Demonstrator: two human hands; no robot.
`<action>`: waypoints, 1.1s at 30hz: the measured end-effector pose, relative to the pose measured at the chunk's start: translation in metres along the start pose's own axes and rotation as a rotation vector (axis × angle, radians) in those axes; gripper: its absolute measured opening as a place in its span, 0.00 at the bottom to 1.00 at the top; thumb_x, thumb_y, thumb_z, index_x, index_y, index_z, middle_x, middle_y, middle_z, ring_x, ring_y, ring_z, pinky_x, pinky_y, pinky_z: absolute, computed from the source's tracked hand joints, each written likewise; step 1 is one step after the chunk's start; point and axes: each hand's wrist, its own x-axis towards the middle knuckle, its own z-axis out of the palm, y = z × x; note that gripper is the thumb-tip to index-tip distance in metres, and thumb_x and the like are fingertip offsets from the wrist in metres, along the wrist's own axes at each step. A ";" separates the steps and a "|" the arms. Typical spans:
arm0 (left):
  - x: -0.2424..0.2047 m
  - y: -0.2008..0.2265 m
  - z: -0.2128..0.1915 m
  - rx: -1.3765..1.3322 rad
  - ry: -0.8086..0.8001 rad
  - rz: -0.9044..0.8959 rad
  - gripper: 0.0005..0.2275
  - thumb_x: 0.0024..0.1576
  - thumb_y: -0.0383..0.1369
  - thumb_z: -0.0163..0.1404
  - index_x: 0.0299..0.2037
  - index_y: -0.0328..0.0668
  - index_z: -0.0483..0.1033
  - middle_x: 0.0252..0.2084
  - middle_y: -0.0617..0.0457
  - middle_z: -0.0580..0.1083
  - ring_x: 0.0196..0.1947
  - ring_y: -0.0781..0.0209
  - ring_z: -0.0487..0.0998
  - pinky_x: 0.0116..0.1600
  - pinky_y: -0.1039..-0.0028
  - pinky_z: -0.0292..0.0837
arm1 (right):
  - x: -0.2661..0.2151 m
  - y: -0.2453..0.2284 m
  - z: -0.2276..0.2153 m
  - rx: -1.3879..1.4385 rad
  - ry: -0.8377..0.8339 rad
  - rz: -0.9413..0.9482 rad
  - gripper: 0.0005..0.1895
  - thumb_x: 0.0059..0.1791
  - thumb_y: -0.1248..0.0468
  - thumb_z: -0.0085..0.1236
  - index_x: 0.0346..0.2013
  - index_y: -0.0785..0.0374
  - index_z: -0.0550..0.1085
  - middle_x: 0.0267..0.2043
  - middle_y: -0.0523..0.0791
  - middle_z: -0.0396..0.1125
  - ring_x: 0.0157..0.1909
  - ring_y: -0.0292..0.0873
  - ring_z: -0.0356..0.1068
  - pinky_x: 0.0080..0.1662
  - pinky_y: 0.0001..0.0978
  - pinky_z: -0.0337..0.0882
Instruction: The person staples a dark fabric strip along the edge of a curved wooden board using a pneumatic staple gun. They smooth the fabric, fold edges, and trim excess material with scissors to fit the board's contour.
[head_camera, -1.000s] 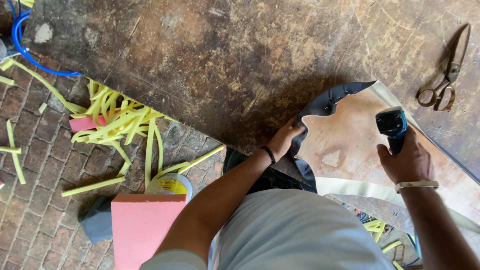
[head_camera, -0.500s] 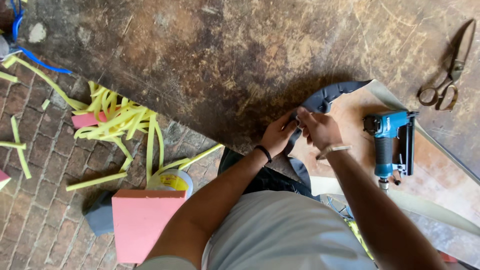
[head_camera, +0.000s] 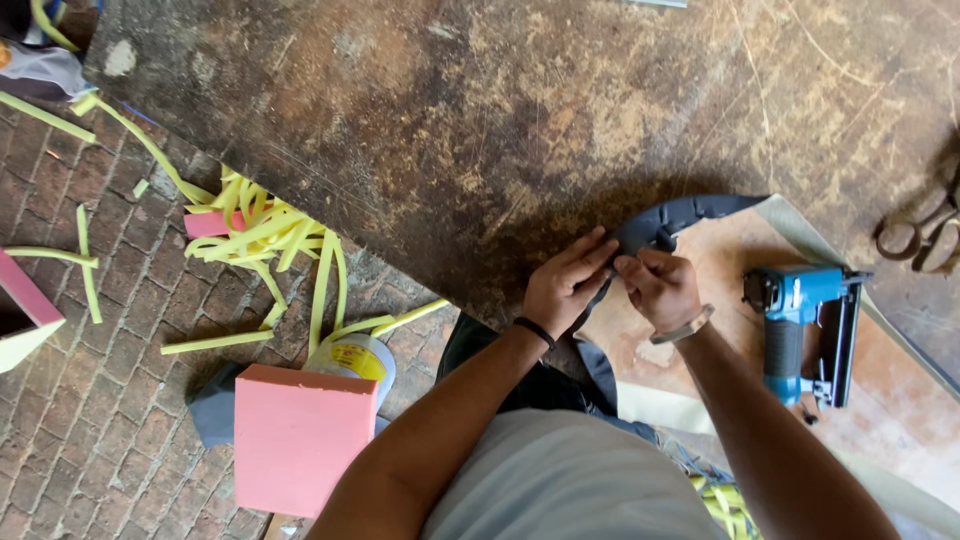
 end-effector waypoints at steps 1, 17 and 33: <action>0.002 0.001 0.000 0.064 -0.027 0.033 0.18 0.58 0.31 0.59 0.59 0.51 0.78 0.65 0.49 0.74 0.58 0.51 0.79 0.58 0.69 0.78 | -0.001 -0.001 0.001 -0.003 -0.012 -0.042 0.19 0.54 0.67 0.57 0.18 0.64 0.68 0.15 0.39 0.59 0.17 0.30 0.55 0.19 0.28 0.52; -0.010 0.010 0.029 0.162 0.355 0.075 0.11 0.54 0.25 0.62 0.47 0.41 0.83 0.58 0.50 0.78 0.51 0.56 0.82 0.53 0.68 0.81 | -0.007 -0.043 -0.005 -0.727 0.091 -0.913 0.11 0.45 0.75 0.63 0.40 0.59 0.79 0.47 0.43 0.74 0.46 0.44 0.76 0.46 0.36 0.78; -0.061 0.041 0.060 0.836 0.140 0.020 0.33 0.52 0.43 0.57 0.69 0.41 0.65 0.56 0.48 0.60 0.58 0.49 0.61 0.61 0.57 0.59 | -0.031 -0.032 -0.031 -0.779 -0.031 -0.745 0.08 0.44 0.72 0.65 0.37 0.60 0.81 0.43 0.47 0.72 0.43 0.45 0.74 0.43 0.35 0.77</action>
